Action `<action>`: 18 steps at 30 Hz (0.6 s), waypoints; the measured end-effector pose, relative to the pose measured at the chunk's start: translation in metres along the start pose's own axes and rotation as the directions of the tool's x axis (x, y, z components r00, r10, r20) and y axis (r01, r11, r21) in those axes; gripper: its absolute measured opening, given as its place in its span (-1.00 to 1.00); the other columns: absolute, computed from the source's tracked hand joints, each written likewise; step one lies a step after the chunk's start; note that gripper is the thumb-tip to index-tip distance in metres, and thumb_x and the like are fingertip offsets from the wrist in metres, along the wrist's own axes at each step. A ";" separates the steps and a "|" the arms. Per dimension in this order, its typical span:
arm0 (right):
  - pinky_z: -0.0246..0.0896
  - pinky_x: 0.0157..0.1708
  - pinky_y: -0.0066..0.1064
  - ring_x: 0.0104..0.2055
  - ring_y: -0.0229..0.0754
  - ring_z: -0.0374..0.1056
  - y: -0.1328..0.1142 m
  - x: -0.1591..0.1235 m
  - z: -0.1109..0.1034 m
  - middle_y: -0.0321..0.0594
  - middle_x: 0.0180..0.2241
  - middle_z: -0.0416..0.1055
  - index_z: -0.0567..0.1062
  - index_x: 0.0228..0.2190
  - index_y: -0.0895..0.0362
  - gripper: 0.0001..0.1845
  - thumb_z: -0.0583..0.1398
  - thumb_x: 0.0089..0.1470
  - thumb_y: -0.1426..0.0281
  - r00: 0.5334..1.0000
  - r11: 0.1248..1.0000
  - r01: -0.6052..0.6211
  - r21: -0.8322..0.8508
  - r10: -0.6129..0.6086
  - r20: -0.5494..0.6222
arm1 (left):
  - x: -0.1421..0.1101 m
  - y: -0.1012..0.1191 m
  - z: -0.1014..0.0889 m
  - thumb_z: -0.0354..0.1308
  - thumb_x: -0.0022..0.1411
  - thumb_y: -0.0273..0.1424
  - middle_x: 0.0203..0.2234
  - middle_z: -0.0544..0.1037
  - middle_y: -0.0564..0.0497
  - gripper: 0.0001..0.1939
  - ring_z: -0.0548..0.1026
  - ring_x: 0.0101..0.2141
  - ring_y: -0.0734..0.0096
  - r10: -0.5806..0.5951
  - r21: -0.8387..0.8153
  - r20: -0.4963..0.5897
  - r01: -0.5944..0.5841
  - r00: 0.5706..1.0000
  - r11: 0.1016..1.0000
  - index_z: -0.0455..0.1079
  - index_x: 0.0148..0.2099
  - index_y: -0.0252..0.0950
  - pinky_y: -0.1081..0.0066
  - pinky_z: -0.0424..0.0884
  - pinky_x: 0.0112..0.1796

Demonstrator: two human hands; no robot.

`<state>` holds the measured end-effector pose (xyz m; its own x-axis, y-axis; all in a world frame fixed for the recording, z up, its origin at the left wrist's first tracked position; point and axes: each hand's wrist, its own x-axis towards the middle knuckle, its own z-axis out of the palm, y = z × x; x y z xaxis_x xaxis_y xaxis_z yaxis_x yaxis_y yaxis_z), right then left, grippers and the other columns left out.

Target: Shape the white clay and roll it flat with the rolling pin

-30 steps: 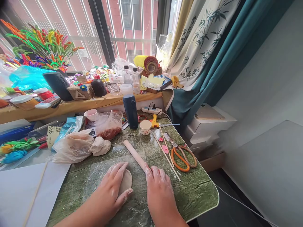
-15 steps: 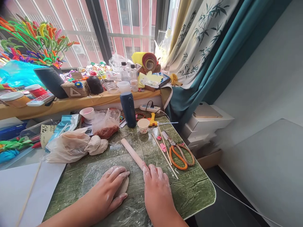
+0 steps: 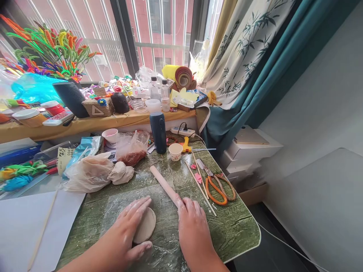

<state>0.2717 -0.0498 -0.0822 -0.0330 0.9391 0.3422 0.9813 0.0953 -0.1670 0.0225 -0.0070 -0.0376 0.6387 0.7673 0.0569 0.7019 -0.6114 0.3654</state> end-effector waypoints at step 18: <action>0.22 0.24 -0.12 0.36 -0.01 0.12 -0.018 -0.013 -0.003 -0.10 0.34 0.20 0.29 0.29 0.19 -0.41 0.08 0.24 0.44 0.950 0.953 0.281 0.111 -0.293 0.112 | 0.010 0.032 0.034 0.18 0.30 -0.33 0.07 0.51 -0.20 -0.62 0.47 0.07 -0.08 -0.025 0.127 -0.170 0.047 0.985 0.991 0.38 0.14 -0.25 -0.08 0.43 0.07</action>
<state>0.2548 -0.0645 -0.0808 -0.3400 0.9007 0.2702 0.9052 0.3914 -0.1654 0.0620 -0.0249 -0.0570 0.5579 0.8041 0.2051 0.7657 -0.5941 0.2465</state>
